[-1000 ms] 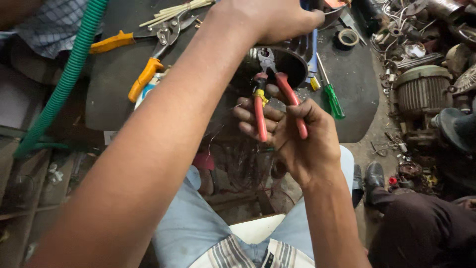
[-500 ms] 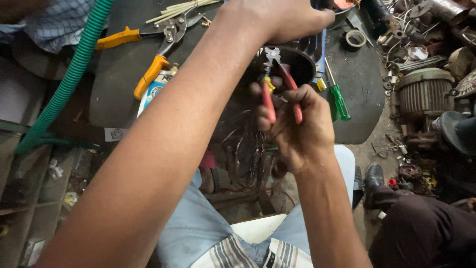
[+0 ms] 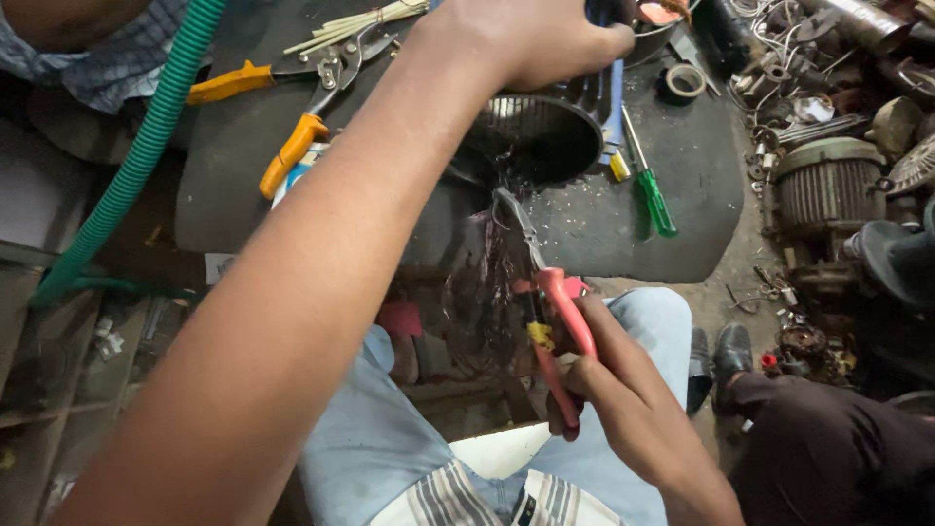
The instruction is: The person works on a blue electric motor placed on a workbench. They use a screwdriver to pry at the internal components and then use pliers to pull and cut wires from the motor's interior.
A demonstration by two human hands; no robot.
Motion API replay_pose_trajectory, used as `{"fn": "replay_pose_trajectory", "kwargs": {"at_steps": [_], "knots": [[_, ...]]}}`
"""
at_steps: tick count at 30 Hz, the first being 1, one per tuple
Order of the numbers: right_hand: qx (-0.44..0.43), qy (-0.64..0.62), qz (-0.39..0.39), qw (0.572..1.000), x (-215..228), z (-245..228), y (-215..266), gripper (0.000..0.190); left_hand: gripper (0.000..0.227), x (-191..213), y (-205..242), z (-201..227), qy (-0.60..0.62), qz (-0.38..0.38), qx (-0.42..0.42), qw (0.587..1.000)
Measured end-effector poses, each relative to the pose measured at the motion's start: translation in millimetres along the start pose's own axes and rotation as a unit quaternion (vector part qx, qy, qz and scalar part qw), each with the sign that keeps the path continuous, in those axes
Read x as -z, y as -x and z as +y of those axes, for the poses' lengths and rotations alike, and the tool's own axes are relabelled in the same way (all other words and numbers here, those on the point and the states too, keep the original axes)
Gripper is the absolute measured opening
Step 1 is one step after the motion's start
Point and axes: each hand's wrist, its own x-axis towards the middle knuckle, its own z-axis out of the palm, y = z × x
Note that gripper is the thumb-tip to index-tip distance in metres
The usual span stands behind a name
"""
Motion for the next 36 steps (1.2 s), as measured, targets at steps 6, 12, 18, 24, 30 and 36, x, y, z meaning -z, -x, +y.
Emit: {"fn": "replay_pose_trajectory", "kwargs": {"at_steps": [6,12,18,24,30,36], "knots": [[0.05,0.006,0.044,0.998,19,19,11,0.071,0.034,6,7,-4,0.016,0.023,-0.07,0.997],[0.066,-0.178,-0.024,0.981,23,-1,-1,0.08,0.034,7,7,-5,0.008,0.015,-0.054,0.998],[0.071,-0.253,-0.033,0.964,24,-46,-20,0.074,0.037,4,2,1,0.027,-0.001,-0.009,1.0],[0.073,-0.326,-0.073,0.94,4,-64,-79,0.061,0.036,1,1,1,0.016,0.027,-0.034,0.999],[0.053,-0.315,-0.028,0.947,-10,-62,-99,0.053,0.035,3,5,-1,0.024,0.019,0.005,1.0],[0.041,-0.29,-0.037,0.955,-12,-70,-91,0.056,0.035,2,2,1,0.038,0.019,0.001,0.999]]}}
